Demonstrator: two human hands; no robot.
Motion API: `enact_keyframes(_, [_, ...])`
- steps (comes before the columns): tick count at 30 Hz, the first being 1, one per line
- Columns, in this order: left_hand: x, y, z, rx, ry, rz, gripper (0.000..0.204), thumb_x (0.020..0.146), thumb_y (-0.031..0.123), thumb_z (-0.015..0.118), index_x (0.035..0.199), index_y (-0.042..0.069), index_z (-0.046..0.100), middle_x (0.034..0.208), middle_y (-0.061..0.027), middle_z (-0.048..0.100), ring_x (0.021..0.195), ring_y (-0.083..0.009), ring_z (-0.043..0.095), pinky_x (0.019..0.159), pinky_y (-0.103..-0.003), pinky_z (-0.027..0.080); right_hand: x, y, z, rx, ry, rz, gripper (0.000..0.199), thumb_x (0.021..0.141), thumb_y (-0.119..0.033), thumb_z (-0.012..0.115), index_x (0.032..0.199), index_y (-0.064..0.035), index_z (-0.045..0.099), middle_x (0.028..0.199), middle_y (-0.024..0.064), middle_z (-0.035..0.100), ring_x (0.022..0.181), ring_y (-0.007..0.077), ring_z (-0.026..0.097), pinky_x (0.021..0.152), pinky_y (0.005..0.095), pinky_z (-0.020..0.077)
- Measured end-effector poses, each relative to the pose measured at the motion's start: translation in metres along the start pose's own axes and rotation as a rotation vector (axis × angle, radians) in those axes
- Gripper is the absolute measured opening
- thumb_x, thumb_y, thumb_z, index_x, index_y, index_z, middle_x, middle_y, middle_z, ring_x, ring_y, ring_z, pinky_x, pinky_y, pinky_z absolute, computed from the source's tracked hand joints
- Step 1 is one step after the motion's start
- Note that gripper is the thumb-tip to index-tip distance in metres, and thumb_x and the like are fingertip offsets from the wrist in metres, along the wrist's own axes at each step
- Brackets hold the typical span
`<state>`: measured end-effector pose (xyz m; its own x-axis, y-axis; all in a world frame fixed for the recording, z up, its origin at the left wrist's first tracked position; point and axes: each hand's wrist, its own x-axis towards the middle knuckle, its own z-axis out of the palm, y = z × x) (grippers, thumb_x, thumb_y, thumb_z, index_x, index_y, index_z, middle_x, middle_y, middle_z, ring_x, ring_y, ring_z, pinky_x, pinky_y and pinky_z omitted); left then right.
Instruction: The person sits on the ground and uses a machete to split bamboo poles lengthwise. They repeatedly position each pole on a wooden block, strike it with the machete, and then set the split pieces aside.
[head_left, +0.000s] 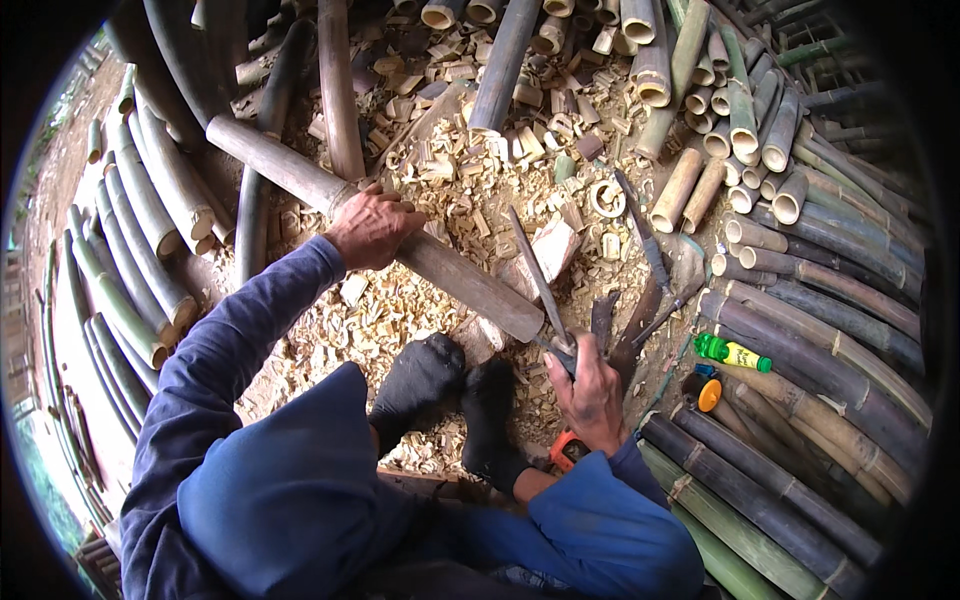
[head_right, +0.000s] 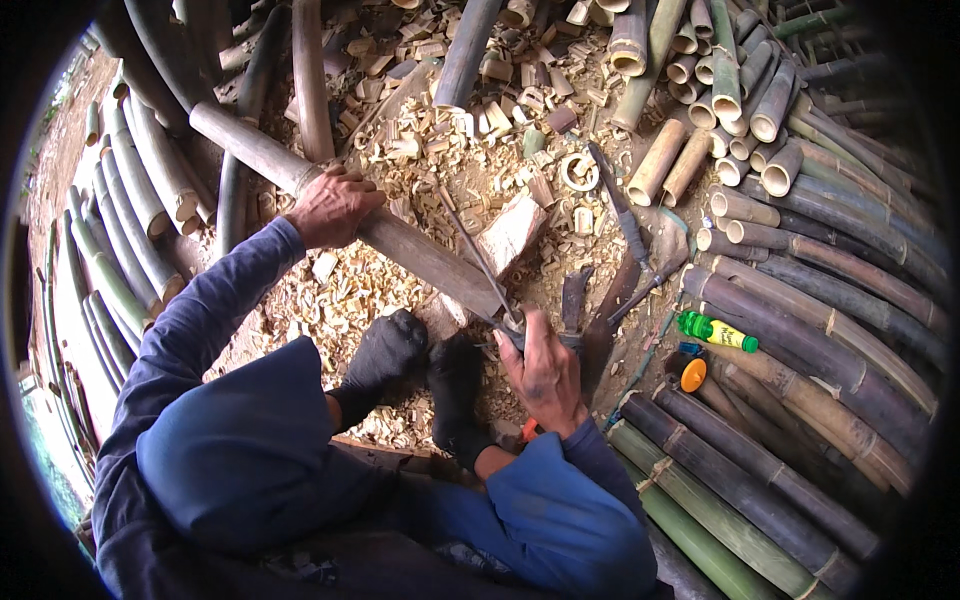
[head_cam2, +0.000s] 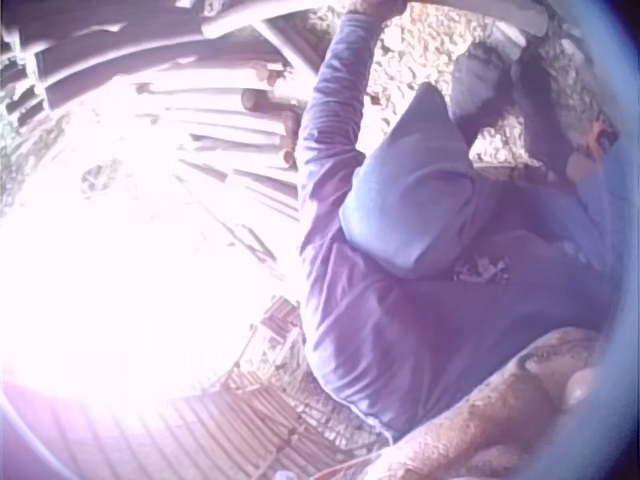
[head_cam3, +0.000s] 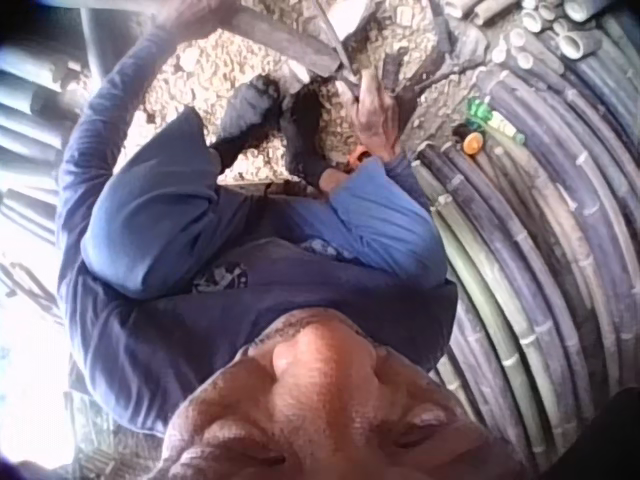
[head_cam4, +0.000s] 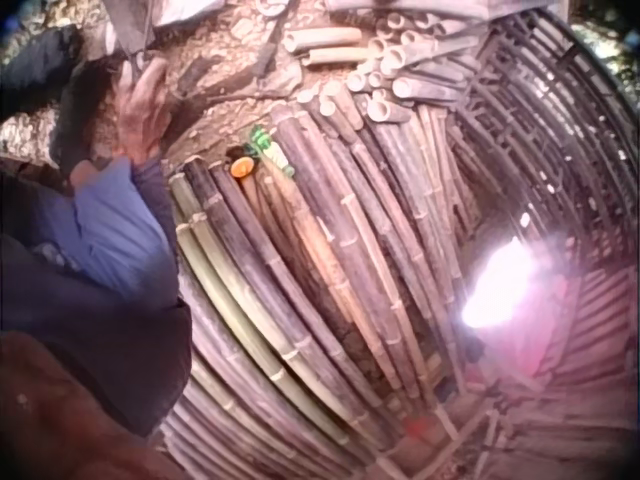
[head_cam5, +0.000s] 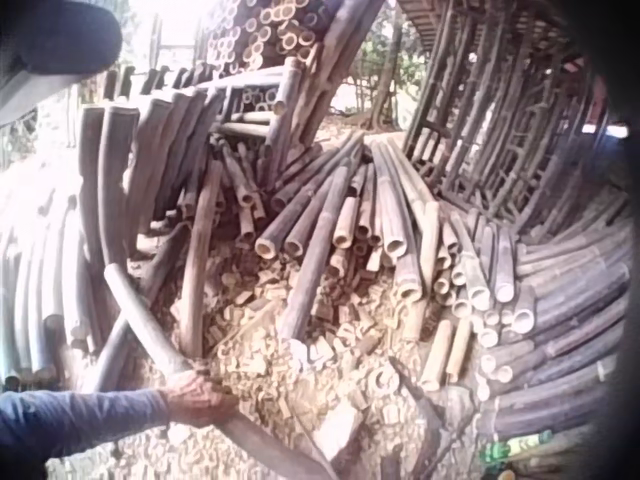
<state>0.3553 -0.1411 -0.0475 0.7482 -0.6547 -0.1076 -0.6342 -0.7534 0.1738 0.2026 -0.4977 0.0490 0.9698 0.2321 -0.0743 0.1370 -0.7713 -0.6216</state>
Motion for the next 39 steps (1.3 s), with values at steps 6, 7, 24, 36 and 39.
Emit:
enact_keyframes(6, [0.000, 0.002, 0.008, 0.005, 0.018, 0.023, 0.028, 0.075, 0.013, 0.074, 0.101, 0.015, 0.064, 0.094, -0.0051, 0.069, 0.100, -0.0270, 0.070, 0.093, -0.045, 0.049, 0.004, 0.045, 0.027, -0.294, -0.188, 0.056, 0.031, 0.101, -0.024, 0.065, 0.115, 0.0004, 0.050, 0.093, 0.0283, 0.068, 0.079, 0.0469, 0.070, 0.065, 0.0525, 0.0567])
enact_keyframes(7, [-0.003, -0.003, 0.010, 0.023, 0.010, -0.007, 0.030, 0.075, 0.014, 0.076, 0.102, 0.015, 0.064, 0.095, -0.0047, 0.069, 0.101, -0.0261, 0.070, 0.093, -0.044, 0.049, 0.012, 0.039, 0.023, -0.252, -0.210, 0.050, 0.031, 0.101, -0.024, 0.065, 0.115, 0.0006, 0.050, 0.093, 0.0280, 0.068, 0.079, 0.0469, 0.070, 0.065, 0.0523, 0.0564])
enact_keyframes(24, [0.015, -0.014, 0.031, 0.112, 0.289, 0.117, 0.038, 0.074, 0.020, 0.077, 0.111, 0.015, 0.067, 0.105, -0.0045, 0.066, 0.104, -0.0245, 0.064, 0.096, -0.044, 0.046, -0.005, 0.001, 0.004, -0.002, 0.102, -0.102, 0.039, 0.099, -0.028, 0.068, 0.122, 0.0000, 0.051, 0.091, 0.0253, 0.071, 0.077, 0.0460, 0.071, 0.066, 0.0524, 0.0564])
enact_keyframes(36, [0.015, -0.013, 0.037, 0.102, 0.362, 0.115, 0.035, 0.073, 0.020, 0.075, 0.106, 0.014, 0.066, 0.102, -0.0042, 0.066, 0.102, -0.0255, 0.064, 0.096, -0.042, 0.046, -0.012, 0.012, 0.019, 0.034, 0.141, -0.082, 0.027, 0.100, -0.020, 0.067, 0.109, -0.0011, 0.049, 0.082, 0.0236, 0.069, 0.071, 0.0465, 0.070, 0.061, 0.0526, 0.0554])
enact_keyframes(39, [0.016, -0.009, 0.038, 0.097, 0.347, 0.107, 0.032, 0.076, 0.020, 0.074, 0.106, 0.013, 0.066, 0.103, -0.0044, 0.066, 0.102, -0.0256, 0.064, 0.096, -0.043, 0.046, -0.006, 0.055, 0.036, -0.376, -0.277, 0.228, 0.032, 0.103, -0.030, 0.061, 0.111, -0.0026, 0.047, 0.086, 0.0267, 0.070, 0.079, 0.0477, 0.071, 0.065, 0.0508, 0.0577])
